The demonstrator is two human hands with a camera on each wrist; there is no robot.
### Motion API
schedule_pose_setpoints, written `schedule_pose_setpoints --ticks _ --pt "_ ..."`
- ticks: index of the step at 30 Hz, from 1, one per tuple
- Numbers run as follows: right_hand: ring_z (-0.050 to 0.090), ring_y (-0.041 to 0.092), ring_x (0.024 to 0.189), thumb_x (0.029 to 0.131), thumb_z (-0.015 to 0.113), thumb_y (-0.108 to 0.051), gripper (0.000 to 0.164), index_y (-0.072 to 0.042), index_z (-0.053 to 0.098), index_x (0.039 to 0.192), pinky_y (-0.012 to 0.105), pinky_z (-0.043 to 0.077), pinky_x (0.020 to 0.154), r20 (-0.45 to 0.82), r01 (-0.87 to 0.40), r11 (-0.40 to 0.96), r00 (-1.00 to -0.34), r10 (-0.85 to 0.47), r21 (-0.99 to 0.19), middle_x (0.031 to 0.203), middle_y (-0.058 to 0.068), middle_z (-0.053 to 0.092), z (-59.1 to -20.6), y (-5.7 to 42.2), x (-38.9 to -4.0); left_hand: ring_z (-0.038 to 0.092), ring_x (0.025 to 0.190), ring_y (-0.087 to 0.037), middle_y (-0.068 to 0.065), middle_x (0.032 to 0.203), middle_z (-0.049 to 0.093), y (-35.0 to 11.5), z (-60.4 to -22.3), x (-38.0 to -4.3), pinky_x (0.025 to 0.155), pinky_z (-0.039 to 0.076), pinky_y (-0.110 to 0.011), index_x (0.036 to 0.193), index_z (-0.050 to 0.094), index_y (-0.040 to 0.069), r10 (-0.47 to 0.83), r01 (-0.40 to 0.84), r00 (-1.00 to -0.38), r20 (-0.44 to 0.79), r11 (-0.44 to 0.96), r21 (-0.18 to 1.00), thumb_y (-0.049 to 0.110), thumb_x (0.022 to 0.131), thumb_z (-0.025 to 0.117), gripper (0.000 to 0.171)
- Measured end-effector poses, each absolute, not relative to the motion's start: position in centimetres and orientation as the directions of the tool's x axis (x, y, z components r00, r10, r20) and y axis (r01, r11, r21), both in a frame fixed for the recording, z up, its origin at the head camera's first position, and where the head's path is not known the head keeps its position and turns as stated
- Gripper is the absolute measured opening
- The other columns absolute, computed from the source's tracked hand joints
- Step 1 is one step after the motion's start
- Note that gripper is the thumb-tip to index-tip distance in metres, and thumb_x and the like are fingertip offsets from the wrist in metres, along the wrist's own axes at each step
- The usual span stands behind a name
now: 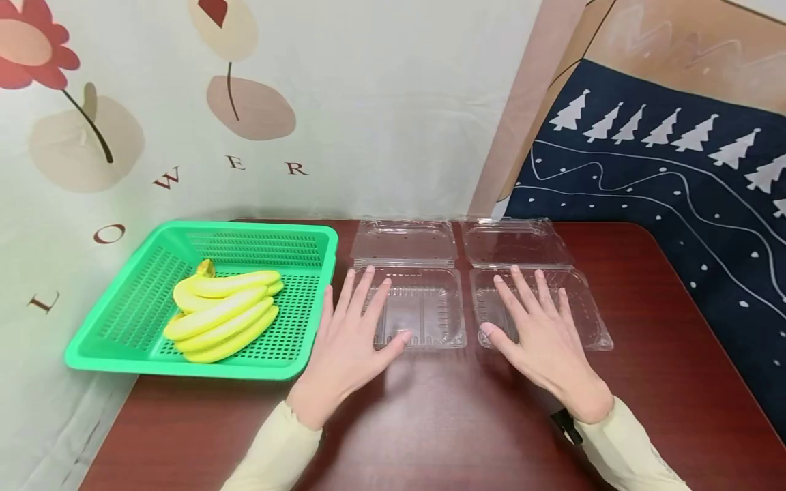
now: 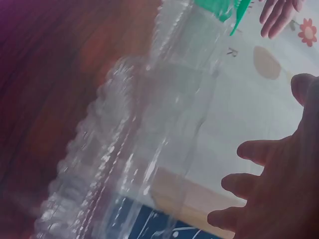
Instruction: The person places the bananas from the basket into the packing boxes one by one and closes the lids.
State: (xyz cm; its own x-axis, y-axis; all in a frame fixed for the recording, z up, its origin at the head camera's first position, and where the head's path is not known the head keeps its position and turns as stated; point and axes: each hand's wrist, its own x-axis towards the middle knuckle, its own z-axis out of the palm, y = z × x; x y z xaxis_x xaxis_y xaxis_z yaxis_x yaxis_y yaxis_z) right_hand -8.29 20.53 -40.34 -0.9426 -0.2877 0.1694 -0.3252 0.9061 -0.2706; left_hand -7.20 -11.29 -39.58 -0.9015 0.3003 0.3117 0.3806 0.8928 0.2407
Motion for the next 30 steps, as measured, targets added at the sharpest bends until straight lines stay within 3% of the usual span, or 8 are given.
schedule_pose_setpoints --ticks 11,18,30 --pt "0.011 0.043 0.157 0.097 0.053 -0.066 0.082 -0.022 0.034 0.164 0.074 0.012 0.117 0.229 -0.428 0.875 -0.896 -0.379 -0.226 0.172 0.008 0.021 -39.8 17.5 -7.7 0.015 0.157 -0.039 -0.012 0.170 0.026 -15.5 -38.1 -5.8 0.124 0.005 -0.062 0.159 0.042 0.014 0.249 0.325 -0.911 0.329 0.924 0.202 0.063 0.093 0.056 0.083" --pt "0.009 0.039 0.158 0.097 0.052 -0.069 0.083 -0.023 0.036 0.163 0.073 0.013 0.117 0.243 -0.487 0.849 -0.866 -0.438 -0.207 0.172 0.005 0.020 -39.6 15.3 -7.4 0.023 0.153 -0.045 -0.017 0.166 0.032 -19.3 -37.8 -5.2 0.119 0.014 -0.071 0.156 0.046 0.011 0.220 0.314 -0.893 0.392 0.929 0.195 0.059 0.092 0.059 0.081" --pt "0.015 0.040 0.157 0.097 0.039 -0.075 0.082 -0.024 0.041 0.161 0.072 0.012 0.119 0.277 -0.643 0.755 -0.755 -0.595 -0.129 0.170 0.005 0.026 -39.6 10.1 -7.1 0.020 0.153 -0.048 -0.020 0.165 0.032 -24.7 -37.4 -4.7 0.117 0.011 -0.075 0.155 0.046 0.009 0.154 0.228 -0.928 0.338 0.955 0.191 0.055 0.092 0.066 0.081"
